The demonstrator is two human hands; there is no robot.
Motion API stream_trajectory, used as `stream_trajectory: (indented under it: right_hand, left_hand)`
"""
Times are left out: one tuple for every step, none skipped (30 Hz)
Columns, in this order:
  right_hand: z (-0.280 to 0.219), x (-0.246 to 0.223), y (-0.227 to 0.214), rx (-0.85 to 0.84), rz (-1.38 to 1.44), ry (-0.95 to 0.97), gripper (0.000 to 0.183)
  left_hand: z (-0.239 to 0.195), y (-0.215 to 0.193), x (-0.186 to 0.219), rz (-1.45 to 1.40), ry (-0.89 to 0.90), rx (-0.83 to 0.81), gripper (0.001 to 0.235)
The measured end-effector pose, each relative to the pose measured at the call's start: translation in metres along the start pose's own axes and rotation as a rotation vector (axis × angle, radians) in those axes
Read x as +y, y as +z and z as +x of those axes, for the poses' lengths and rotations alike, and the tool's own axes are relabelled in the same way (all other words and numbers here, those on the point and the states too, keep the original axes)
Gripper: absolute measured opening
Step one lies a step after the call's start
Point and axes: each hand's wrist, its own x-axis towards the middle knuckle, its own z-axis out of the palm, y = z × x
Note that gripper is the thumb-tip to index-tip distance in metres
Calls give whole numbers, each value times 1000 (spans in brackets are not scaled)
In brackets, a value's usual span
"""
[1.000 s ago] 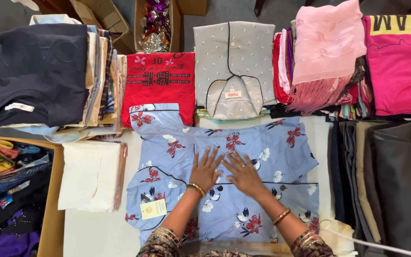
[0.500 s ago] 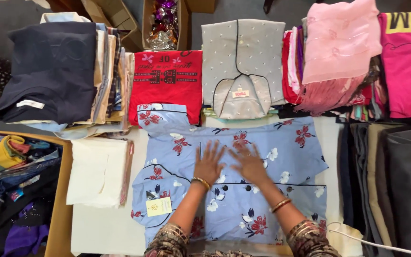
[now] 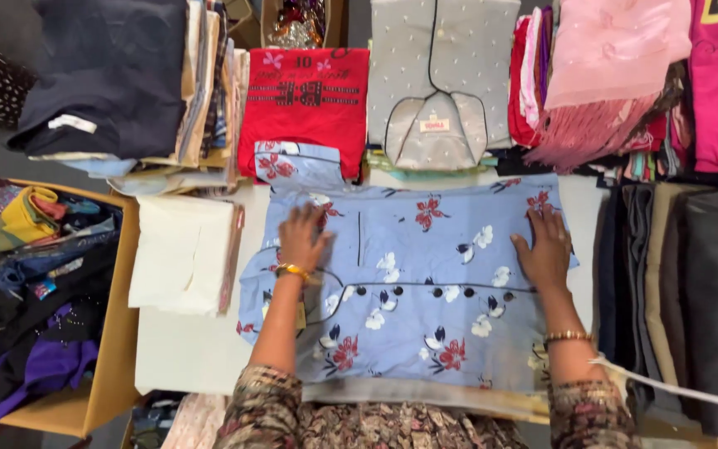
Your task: The person folds a red t-shirt, then a light blue floral shirt, and finally a dark blue t-shirt on a white table. Each shirt is smoothed, folded in half, and then folded again into a compact rectangle before being placed on a stack.
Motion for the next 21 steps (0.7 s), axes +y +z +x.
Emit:
stream_trajectory:
  right_hand:
    - [-27, 1, -3, -5, -2, 3, 73]
    - [-53, 2, -7, 123, 38, -6, 68]
    - [-78, 3, -11, 250, 78, -15, 64]
    - [-105, 14, -4, 246, 75, -12, 64]
    - [-133, 24, 2, 276, 63, 88, 67]
    - [-156, 35, 10, 316, 54, 187, 70]
    - [-175, 35, 10, 323, 54, 189, 70]
    - [-195, 37, 9, 324, 38, 203, 71]
    - [-215, 38, 8, 326, 23, 218, 72]
    - [-217, 35, 8, 330, 23, 217, 72]
    - [-219, 32, 8, 320, 45, 219, 67]
    - [-222, 28, 9, 309, 69, 220, 62]
    - [-211, 31, 9, 313, 70, 218, 62]
    - [-200, 32, 10, 328, 97, 214, 57]
    - [-188, 34, 11, 342, 124, 209, 53]
    - [-167, 38, 8, 348, 127, 206, 53]
    - [-145, 41, 5, 376, 269, 275, 59]
    - [-125, 44, 2, 399, 411, 344, 65]
    - [-112, 51, 2, 404, 414, 340, 65]
    - [-98, 57, 3, 364, 477, 361, 72]
    - [-85, 64, 3, 324, 540, 382, 80]
  left_hand:
    - [-19, 7, -19, -2, -1, -5, 71]
    - [-37, 14, -36, -53, -29, 237, 63]
    - [-55, 21, -54, -105, -61, 480, 55]
    - [-85, 24, -63, -107, -62, 474, 55]
    - [-116, 26, -71, -172, -199, 567, 58]
    - [-140, 27, -80, -238, -330, 666, 61]
    - [-163, 38, -84, -241, -323, 669, 61]
    - [-188, 50, -87, -173, -412, 688, 65]
    - [-213, 61, -91, -104, -501, 707, 68]
    - [-223, 61, -80, -106, -499, 710, 68]
    - [-233, 61, -69, -112, -561, 647, 70]
    - [-245, 61, -59, -117, -623, 584, 72]
    - [-246, 62, -49, -118, -621, 588, 72]
    - [-245, 62, -39, -23, -637, 599, 71]
    - [-245, 63, -30, 72, -653, 609, 70]
    - [-239, 65, -20, 70, -651, 617, 70]
    - [-233, 67, -11, 171, -538, 582, 71]
    - [-227, 69, -2, 272, -425, 544, 72]
    - [-218, 76, 16, 271, -424, 550, 72]
    - [-208, 83, 35, 190, -347, 529, 70]
    - [-197, 90, 53, 109, -270, 506, 67]
